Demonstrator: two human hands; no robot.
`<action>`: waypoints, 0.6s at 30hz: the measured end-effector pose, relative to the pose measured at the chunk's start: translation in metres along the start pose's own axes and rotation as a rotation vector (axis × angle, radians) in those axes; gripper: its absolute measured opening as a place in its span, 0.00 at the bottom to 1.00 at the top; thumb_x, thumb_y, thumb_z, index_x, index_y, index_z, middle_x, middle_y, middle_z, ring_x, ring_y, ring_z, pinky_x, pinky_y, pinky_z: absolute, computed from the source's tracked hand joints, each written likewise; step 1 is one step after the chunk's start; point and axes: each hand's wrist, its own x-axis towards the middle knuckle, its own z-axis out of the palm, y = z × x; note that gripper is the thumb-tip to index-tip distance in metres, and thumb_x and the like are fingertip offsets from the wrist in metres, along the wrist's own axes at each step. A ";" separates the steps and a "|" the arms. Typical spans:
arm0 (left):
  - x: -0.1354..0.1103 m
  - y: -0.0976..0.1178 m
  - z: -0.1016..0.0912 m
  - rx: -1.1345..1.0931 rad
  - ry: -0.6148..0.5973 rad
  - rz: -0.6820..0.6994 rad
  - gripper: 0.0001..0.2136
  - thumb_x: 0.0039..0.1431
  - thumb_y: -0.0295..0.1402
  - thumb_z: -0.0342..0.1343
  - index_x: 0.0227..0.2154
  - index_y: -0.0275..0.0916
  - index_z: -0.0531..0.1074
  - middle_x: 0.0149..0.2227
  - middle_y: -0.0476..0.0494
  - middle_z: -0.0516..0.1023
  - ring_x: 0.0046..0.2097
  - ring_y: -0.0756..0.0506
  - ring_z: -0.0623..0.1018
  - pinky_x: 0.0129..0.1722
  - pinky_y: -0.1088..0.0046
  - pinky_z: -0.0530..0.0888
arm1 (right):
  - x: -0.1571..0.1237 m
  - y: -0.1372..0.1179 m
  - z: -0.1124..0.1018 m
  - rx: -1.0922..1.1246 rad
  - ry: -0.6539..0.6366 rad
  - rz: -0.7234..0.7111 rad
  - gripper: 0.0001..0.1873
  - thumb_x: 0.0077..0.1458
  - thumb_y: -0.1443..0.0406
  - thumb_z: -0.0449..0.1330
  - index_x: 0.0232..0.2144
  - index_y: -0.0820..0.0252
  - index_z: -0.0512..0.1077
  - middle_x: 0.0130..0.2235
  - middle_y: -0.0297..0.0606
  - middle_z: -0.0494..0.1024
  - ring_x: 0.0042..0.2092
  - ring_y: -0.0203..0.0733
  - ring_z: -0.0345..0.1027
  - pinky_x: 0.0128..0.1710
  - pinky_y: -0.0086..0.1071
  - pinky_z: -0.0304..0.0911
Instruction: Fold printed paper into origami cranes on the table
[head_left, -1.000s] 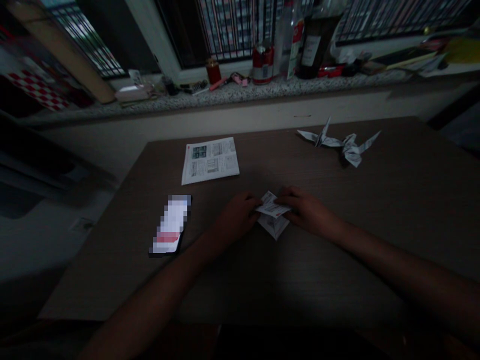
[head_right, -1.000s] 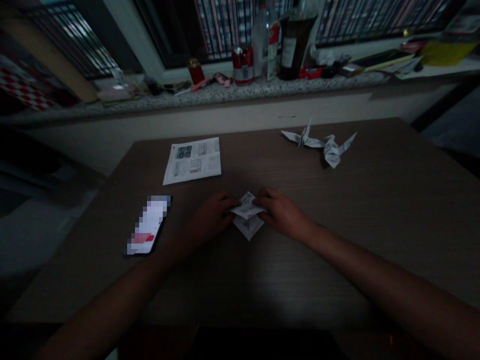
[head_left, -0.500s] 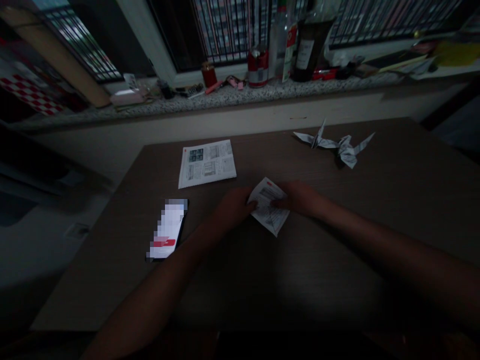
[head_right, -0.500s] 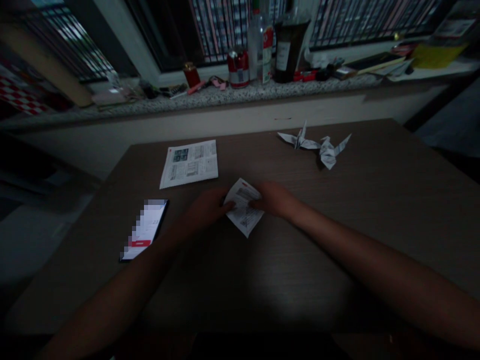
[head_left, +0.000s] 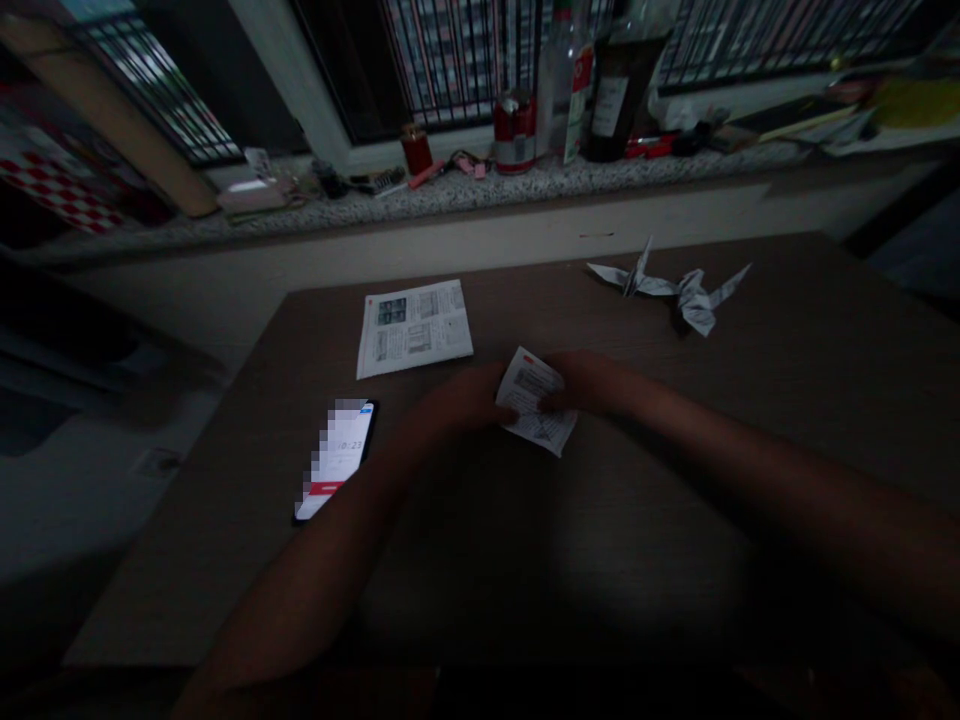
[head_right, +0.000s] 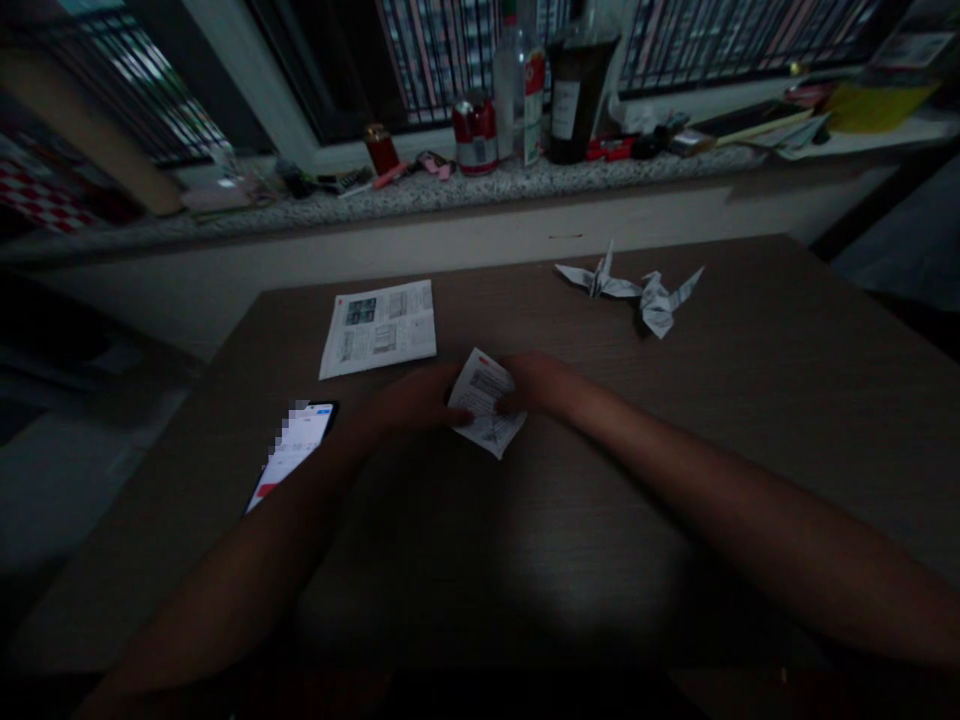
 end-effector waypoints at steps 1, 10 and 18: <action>0.002 0.001 -0.002 0.010 -0.009 0.001 0.25 0.57 0.28 0.67 0.57 0.37 0.71 0.56 0.41 0.80 0.55 0.39 0.80 0.56 0.65 0.75 | 0.000 -0.001 0.000 -0.003 0.003 -0.001 0.27 0.52 0.63 0.71 0.55 0.59 0.76 0.53 0.49 0.82 0.53 0.61 0.77 0.49 0.45 0.72; 0.024 0.006 -0.008 0.109 -0.112 -0.066 0.20 0.51 0.26 0.70 0.49 0.37 0.79 0.48 0.39 0.84 0.47 0.37 0.83 0.44 0.66 0.77 | -0.003 -0.002 0.002 -0.012 0.016 -0.030 0.28 0.53 0.65 0.70 0.57 0.57 0.75 0.55 0.48 0.81 0.55 0.59 0.76 0.52 0.44 0.71; 0.024 0.005 -0.004 0.126 0.090 -0.107 0.17 0.62 0.39 0.63 0.50 0.36 0.75 0.47 0.36 0.82 0.48 0.37 0.81 0.46 0.64 0.76 | 0.001 0.002 0.003 -0.075 0.039 -0.036 0.28 0.52 0.61 0.71 0.56 0.58 0.76 0.51 0.48 0.83 0.51 0.59 0.78 0.47 0.42 0.72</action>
